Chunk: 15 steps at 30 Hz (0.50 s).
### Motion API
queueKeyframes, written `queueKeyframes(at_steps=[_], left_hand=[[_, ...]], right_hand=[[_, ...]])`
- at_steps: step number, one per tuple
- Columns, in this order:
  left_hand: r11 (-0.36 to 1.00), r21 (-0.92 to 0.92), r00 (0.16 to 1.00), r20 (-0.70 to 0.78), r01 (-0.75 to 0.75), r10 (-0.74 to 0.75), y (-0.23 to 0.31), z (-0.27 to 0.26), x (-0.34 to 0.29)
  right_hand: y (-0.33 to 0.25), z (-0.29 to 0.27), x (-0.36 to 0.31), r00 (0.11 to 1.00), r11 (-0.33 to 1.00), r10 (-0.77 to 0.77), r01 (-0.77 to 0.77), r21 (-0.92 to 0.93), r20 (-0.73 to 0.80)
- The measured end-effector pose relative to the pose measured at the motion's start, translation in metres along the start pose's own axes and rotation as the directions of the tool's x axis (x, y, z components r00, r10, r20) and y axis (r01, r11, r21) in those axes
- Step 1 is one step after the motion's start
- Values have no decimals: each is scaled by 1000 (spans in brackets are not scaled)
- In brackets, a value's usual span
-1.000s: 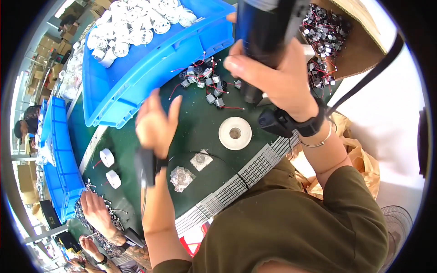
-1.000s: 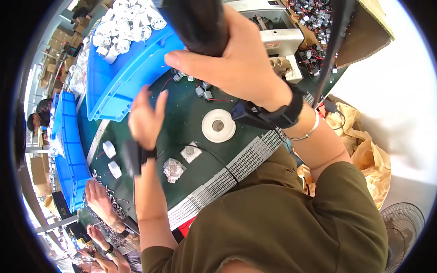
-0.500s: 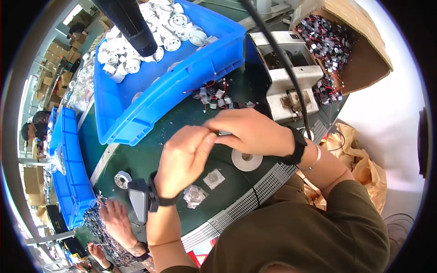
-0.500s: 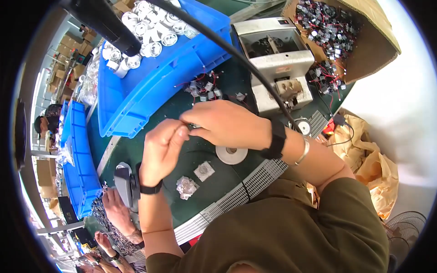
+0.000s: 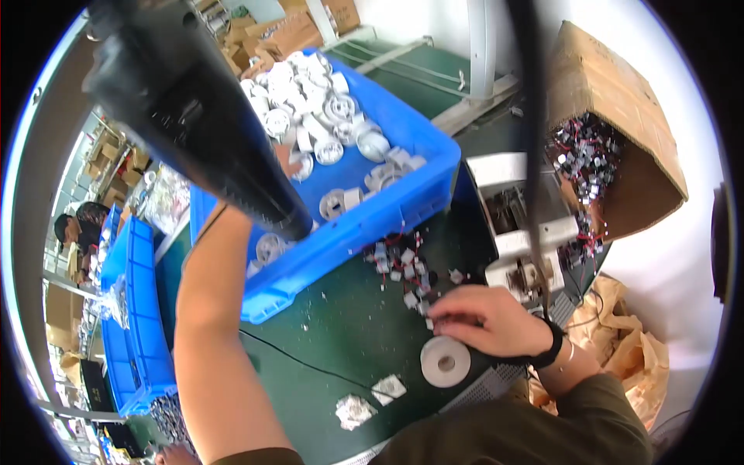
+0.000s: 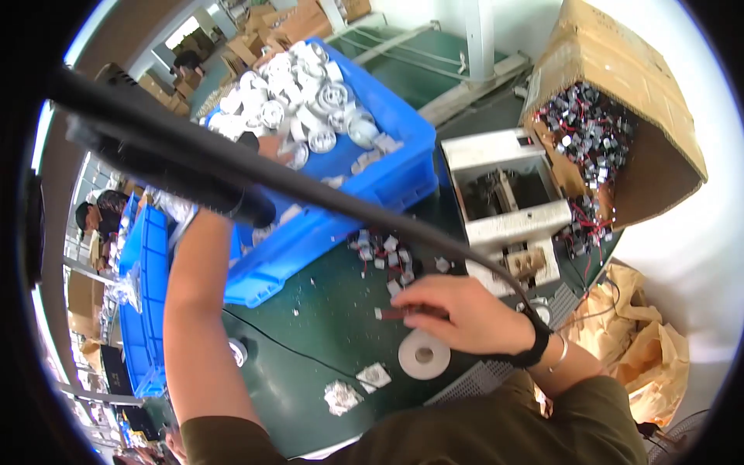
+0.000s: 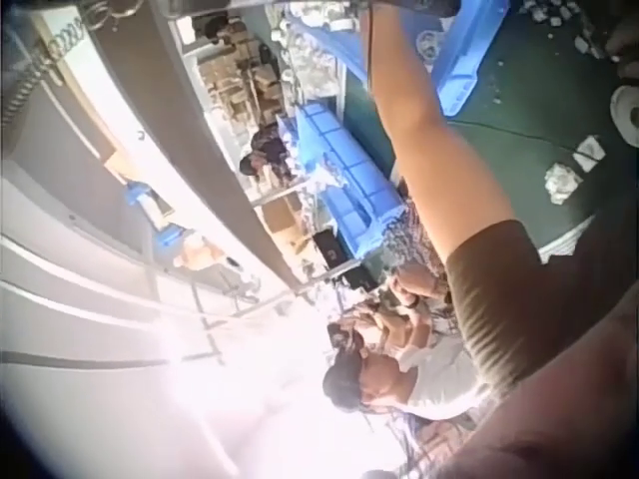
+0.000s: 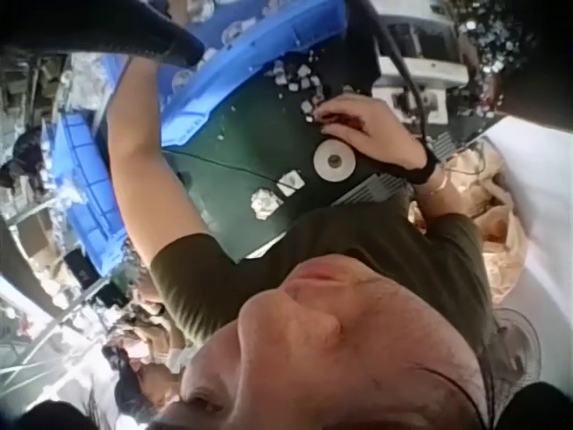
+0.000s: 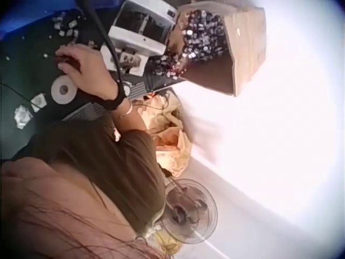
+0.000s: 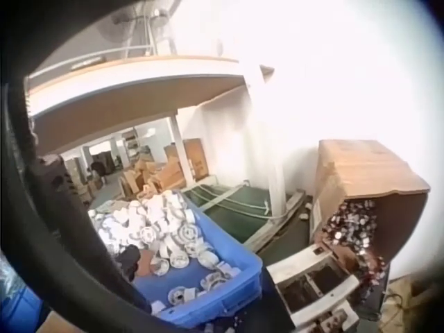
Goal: The person picks up a motor and places it into a white plastic housing, then uses a power screwdriver to drive a screw into the assembly. This process is repeated for a second assembly.
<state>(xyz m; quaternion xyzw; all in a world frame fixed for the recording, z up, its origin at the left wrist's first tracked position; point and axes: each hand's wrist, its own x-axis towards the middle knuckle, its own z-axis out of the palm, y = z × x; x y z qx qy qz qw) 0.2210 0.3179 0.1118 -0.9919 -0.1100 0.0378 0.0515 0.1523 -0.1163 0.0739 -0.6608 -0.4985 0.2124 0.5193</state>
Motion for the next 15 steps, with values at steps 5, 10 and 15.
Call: queueKeyframes(at_steps=[5,10,15], left_hand=[[925,-376,983,-183,-57,-14,42,-24,-27],[685,-725,968,-215,-69,-130,50,-38,-89],[224,-973,967,-110,-57,-229,55,-41,-180]], right_hand=[[-2,-2,-4,997,998,-5,10,60,-79],[-15,0,-13,975,967,158,-121,226,-154],[-9,0,-34,956,806,275,-172,567,-100]])
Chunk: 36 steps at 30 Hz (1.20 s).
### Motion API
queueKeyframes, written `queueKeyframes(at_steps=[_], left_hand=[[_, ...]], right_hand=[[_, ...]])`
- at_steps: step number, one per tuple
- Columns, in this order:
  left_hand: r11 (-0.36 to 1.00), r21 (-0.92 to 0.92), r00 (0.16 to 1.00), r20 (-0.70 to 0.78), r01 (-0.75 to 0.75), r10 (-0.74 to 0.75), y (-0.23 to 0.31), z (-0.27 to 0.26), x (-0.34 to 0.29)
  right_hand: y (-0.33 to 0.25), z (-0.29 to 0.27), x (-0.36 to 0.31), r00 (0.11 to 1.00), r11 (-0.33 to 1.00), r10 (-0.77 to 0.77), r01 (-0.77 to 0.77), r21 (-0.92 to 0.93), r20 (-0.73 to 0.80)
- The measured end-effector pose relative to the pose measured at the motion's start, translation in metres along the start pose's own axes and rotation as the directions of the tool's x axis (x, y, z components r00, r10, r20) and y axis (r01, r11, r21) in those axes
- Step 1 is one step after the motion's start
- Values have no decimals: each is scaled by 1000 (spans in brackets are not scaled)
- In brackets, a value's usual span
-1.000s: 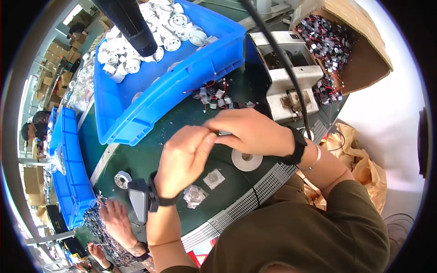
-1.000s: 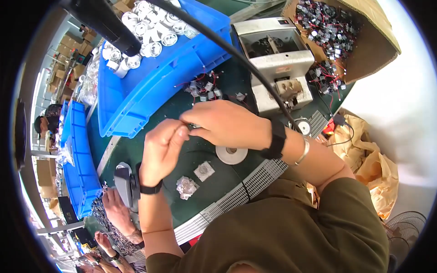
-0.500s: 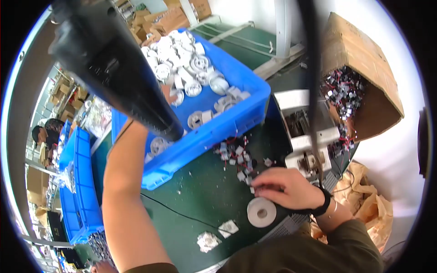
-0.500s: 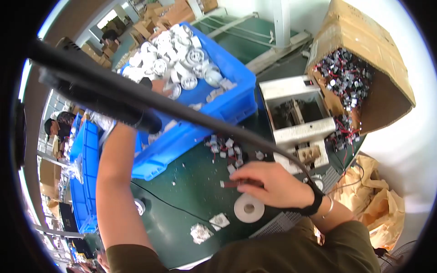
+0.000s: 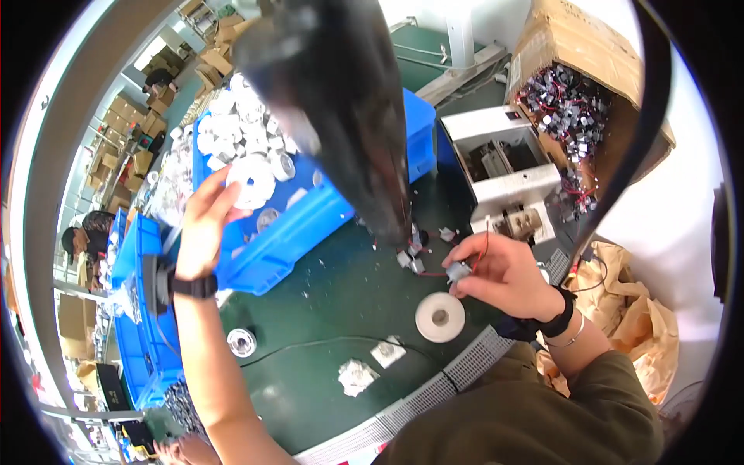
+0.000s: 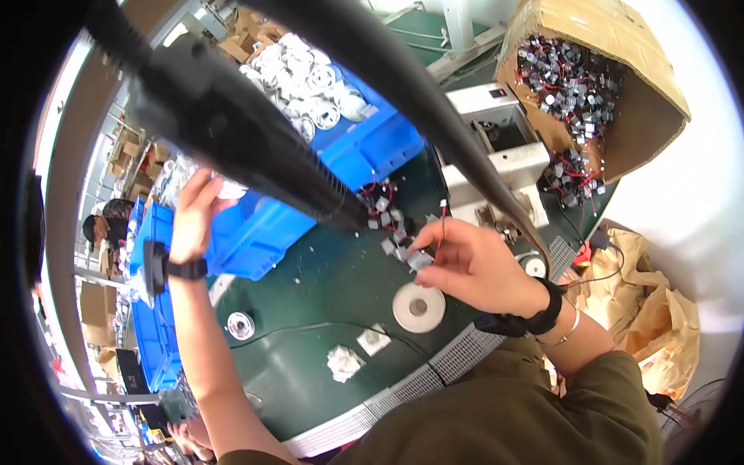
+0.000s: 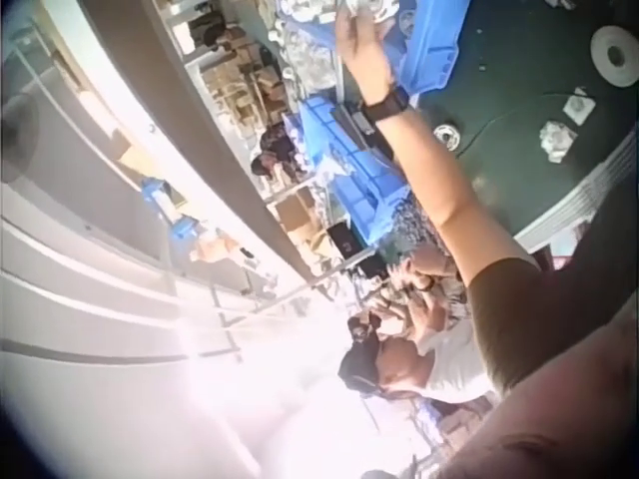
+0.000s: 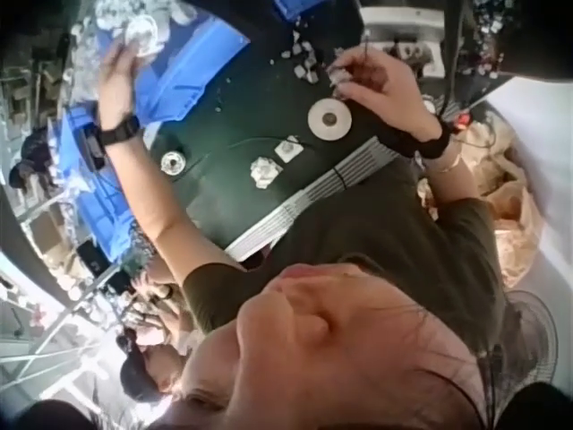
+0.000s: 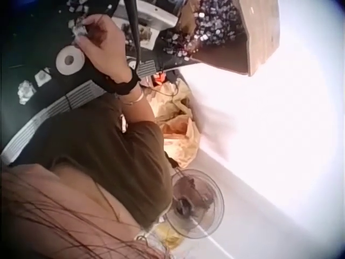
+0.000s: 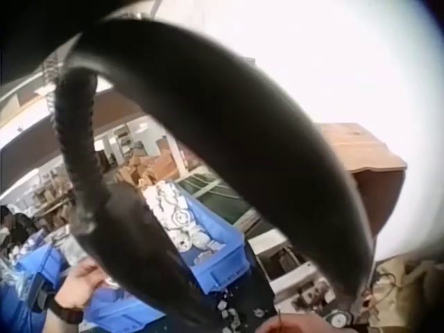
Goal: The person picks up a motor and places it into a white plastic housing, then uses a power screwdriver to drive a screw into the assembly. This process is repeated for a second assembly.
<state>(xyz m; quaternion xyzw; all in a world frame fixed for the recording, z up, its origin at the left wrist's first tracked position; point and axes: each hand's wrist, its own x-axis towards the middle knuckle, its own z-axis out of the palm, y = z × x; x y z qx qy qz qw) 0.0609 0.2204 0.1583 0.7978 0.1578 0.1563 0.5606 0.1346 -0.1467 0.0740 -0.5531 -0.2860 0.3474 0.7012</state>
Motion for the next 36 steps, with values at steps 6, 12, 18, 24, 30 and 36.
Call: queueKeyframes(at_steps=[6,12,18,24,30,36], left_hand=[[999,9,944,327,44,-45,-19,90,-123],[977,196,983,178,-82,47,-39,185,-150],[838,310,892,213,-450,400,-58,189,-159],[900,153,908,173,-407,381,-66,197,-158],[902,3,899,89,-431,429,-77,197,-160],[755,216,781,71,-619,620,-95,198,-164]], right_hand=[[2,3,-9,987,982,-131,117,-148,-88],[8,8,-24,996,990,-77,72,-122,-34],[18,7,-31,994,920,-107,105,-378,15],[29,15,-9,872,411,-286,487,-771,398],[8,12,3,795,313,-189,605,-733,576],[-48,60,83,526,284,-838,648,-707,145]])
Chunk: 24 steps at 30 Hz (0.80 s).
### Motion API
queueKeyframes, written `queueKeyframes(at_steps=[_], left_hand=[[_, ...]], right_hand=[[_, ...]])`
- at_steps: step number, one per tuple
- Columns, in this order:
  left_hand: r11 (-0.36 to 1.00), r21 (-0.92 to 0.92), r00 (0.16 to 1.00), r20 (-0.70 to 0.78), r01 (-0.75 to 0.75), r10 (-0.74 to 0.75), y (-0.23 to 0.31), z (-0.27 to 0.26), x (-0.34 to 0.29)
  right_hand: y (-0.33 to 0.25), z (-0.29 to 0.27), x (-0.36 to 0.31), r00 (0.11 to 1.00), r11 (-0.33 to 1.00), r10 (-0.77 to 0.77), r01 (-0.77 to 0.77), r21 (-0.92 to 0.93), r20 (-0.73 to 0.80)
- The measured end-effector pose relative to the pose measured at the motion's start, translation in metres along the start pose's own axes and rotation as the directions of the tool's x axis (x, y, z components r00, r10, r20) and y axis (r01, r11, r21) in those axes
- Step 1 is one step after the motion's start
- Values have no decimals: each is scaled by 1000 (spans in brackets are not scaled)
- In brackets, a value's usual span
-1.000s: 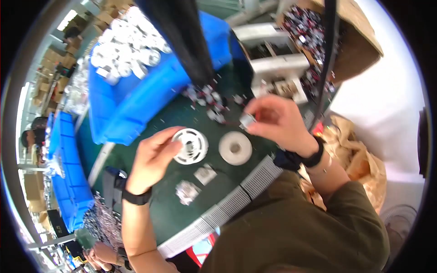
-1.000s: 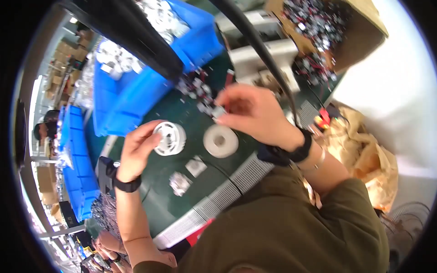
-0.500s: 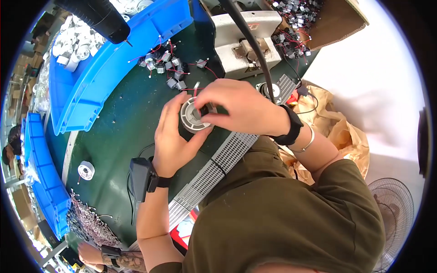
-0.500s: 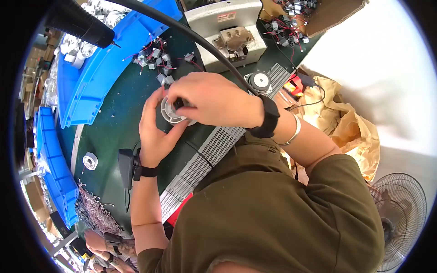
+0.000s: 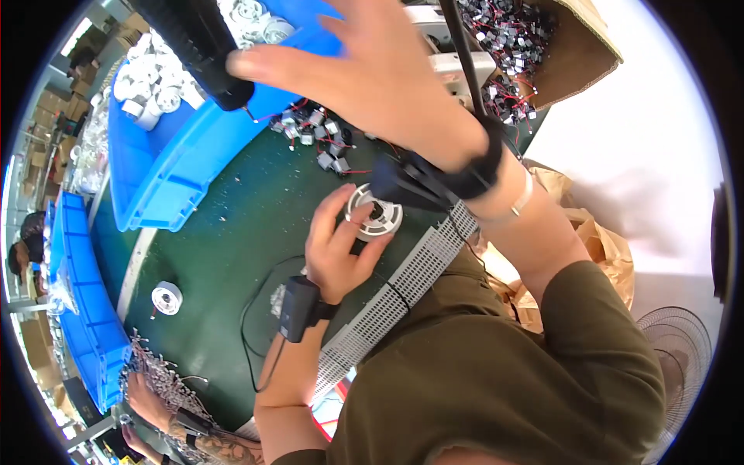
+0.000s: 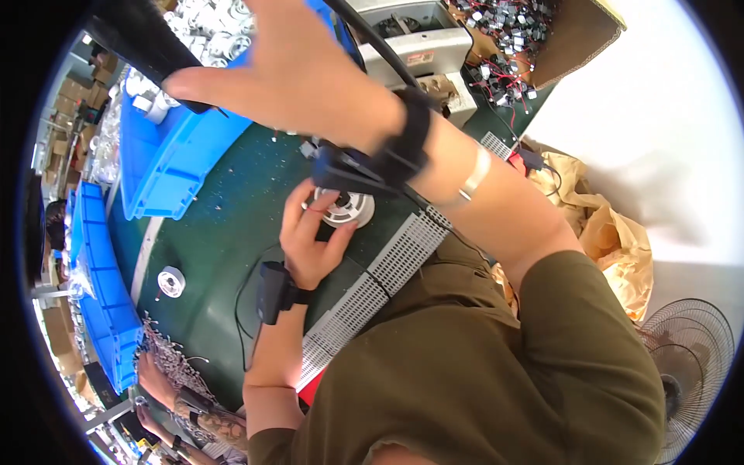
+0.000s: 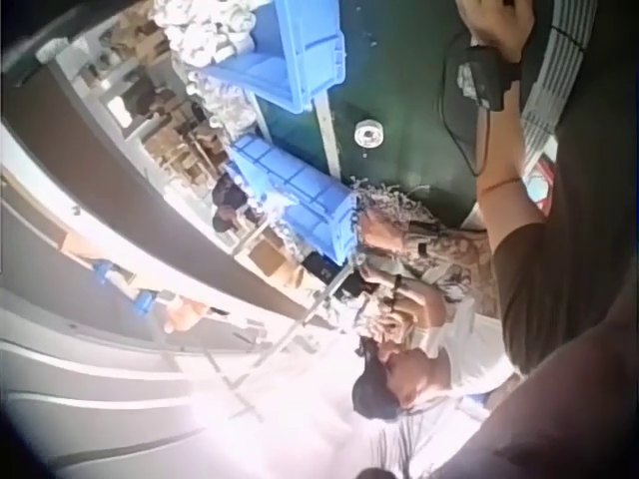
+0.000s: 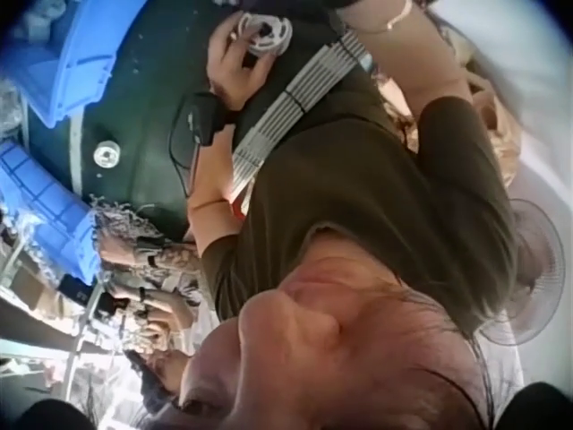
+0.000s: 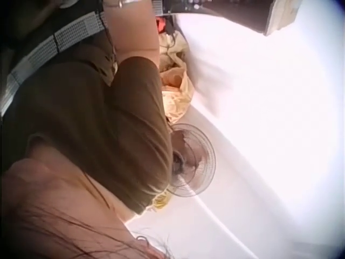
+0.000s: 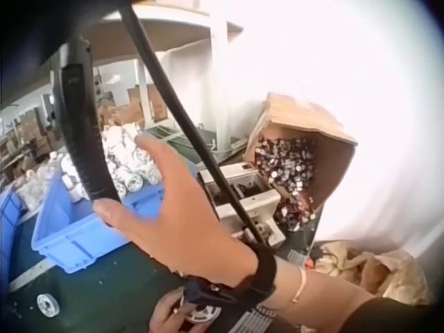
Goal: The person picks up a motor and places it into a white plastic housing, then uses a power screwdriver to drive a screw into the assembly. This process is repeated for a second assembly.
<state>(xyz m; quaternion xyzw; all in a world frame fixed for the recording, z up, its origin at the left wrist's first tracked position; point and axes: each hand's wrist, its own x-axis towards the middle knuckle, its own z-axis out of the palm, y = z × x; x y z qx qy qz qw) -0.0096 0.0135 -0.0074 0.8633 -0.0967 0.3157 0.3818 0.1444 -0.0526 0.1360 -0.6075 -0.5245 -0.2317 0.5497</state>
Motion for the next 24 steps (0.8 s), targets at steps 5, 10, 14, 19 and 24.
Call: queueKeyframes(at_steps=[5,10,14,19,24], left_hand=[[1000,-6,1000,2,-13,13,6,11,3],[995,97,1000,-5,-15,16,5,1,0],[996,85,999,51,-7,3,4,-4,0],[999,47,999,49,-4,2,-4,1,-1],[998,65,997,72,4,-8,-6,-1,-5]], right_hand=[[1,18,70,929,491,78,-351,797,361],[-11,-39,44,973,629,162,-231,742,166],[-19,-96,2,904,680,428,-316,662,-8],[21,-121,-36,978,833,186,-105,543,-97],[13,-124,-47,833,754,539,-409,514,-128]])
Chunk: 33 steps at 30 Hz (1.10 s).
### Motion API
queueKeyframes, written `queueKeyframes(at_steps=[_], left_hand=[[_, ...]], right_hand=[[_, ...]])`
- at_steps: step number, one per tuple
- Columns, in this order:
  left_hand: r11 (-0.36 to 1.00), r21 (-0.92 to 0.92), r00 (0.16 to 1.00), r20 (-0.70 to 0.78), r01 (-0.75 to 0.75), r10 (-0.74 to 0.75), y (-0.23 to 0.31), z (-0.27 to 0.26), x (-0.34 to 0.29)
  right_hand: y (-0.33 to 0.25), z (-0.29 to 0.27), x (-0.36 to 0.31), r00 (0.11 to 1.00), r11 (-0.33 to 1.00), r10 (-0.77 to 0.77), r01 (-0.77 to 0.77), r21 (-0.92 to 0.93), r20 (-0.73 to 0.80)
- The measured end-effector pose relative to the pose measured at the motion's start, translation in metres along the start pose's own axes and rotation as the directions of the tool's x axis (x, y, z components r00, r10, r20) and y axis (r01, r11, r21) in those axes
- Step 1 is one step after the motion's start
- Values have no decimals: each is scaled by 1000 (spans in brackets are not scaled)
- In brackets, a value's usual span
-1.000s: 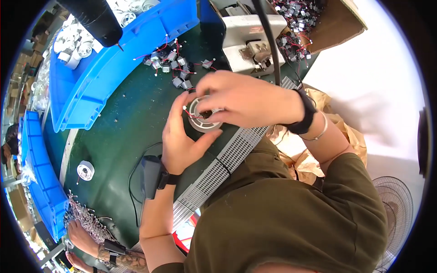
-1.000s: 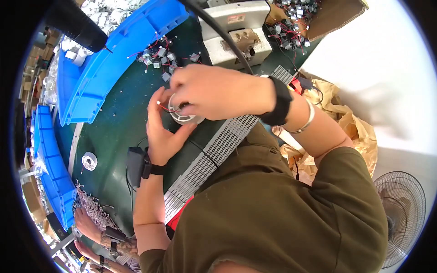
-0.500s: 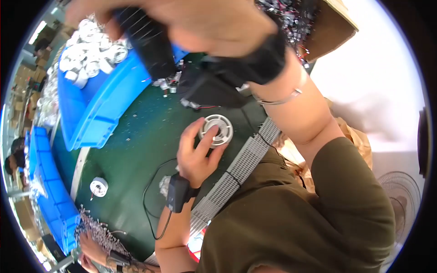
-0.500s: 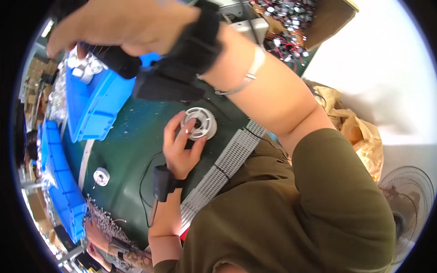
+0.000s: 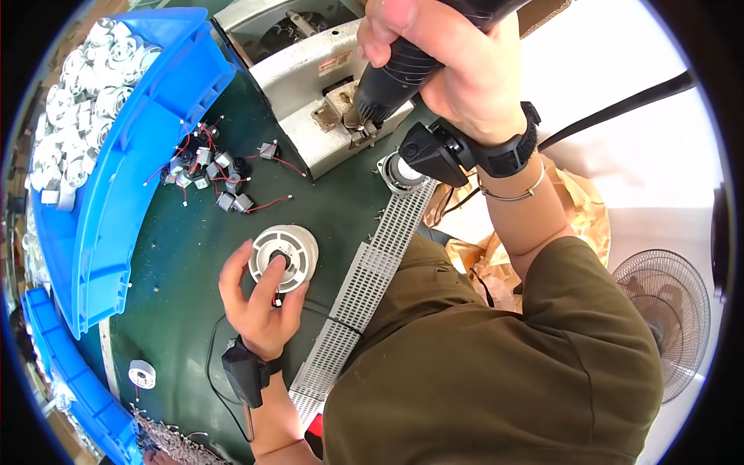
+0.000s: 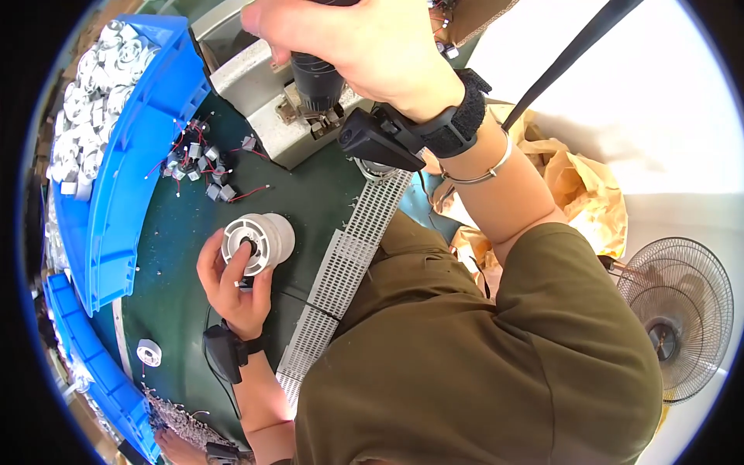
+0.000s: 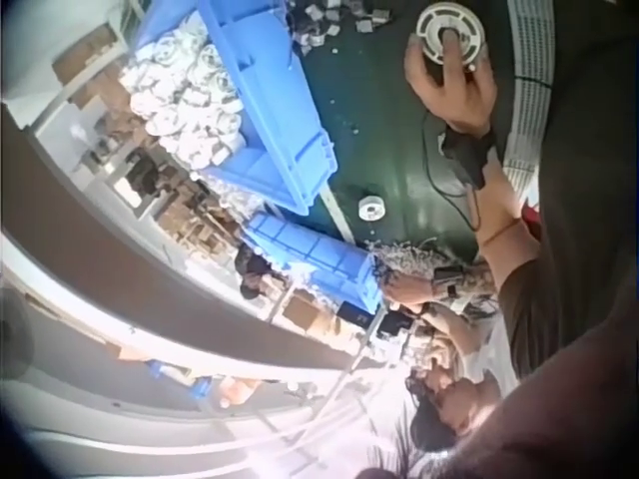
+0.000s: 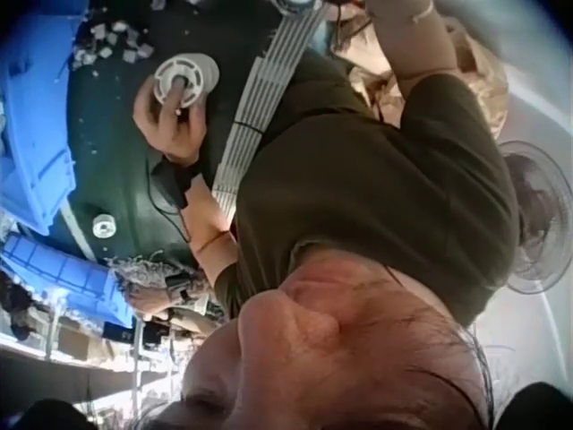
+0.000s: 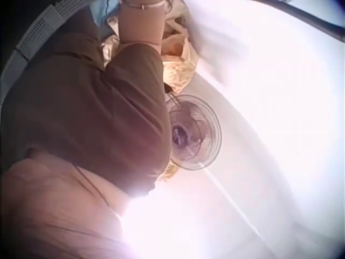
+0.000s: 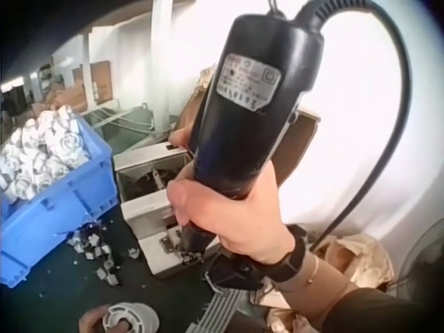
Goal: The person picks up a motor and places it into a white plastic housing, then uses a power screwdriver to drive a screw into the assembly. This process is repeated for a second assembly.
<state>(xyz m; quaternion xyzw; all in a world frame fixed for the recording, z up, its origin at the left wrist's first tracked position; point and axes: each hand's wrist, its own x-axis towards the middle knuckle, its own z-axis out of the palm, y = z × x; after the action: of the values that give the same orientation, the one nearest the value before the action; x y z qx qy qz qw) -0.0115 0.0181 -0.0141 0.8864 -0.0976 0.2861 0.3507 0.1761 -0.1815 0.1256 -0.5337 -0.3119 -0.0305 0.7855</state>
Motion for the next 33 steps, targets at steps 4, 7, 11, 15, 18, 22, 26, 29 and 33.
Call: queueKeyframes(at_steps=[4,7,11,15,18,22,26,29,33], left_hand=[[1000,-2,1000,6,-1,1,0,0,-1],[1000,-7,1000,6,-7,7,0,-2,0],[1000,-12,1000,-3,-7,7,0,-1,0],[1000,-20,1000,-11,-7,7,1,1,1],[1000,-17,1000,-17,-3,3,2,0,2],[1000,-6,1000,-26,-1,1,2,-1,2],[995,76,997,-20,-67,68,5,-2,8],[992,87,995,-27,-89,92,7,0,11],[996,68,996,-62,-57,61,8,2,9]], right_hand=[[-1,-3,-3,997,996,75,-76,-47,-6],[-7,2,-6,996,990,87,-86,-109,4],[-9,5,-13,995,990,91,-93,-105,-29],[1,0,-11,999,992,46,-48,-118,-25],[7,3,-13,998,999,4,-7,-36,-65],[1,3,-21,998,998,64,-65,-24,-22],[-5,6,-25,968,961,249,-246,-123,13],[11,12,10,872,987,-59,-22,158,486],[20,28,27,660,921,-336,82,381,671]])
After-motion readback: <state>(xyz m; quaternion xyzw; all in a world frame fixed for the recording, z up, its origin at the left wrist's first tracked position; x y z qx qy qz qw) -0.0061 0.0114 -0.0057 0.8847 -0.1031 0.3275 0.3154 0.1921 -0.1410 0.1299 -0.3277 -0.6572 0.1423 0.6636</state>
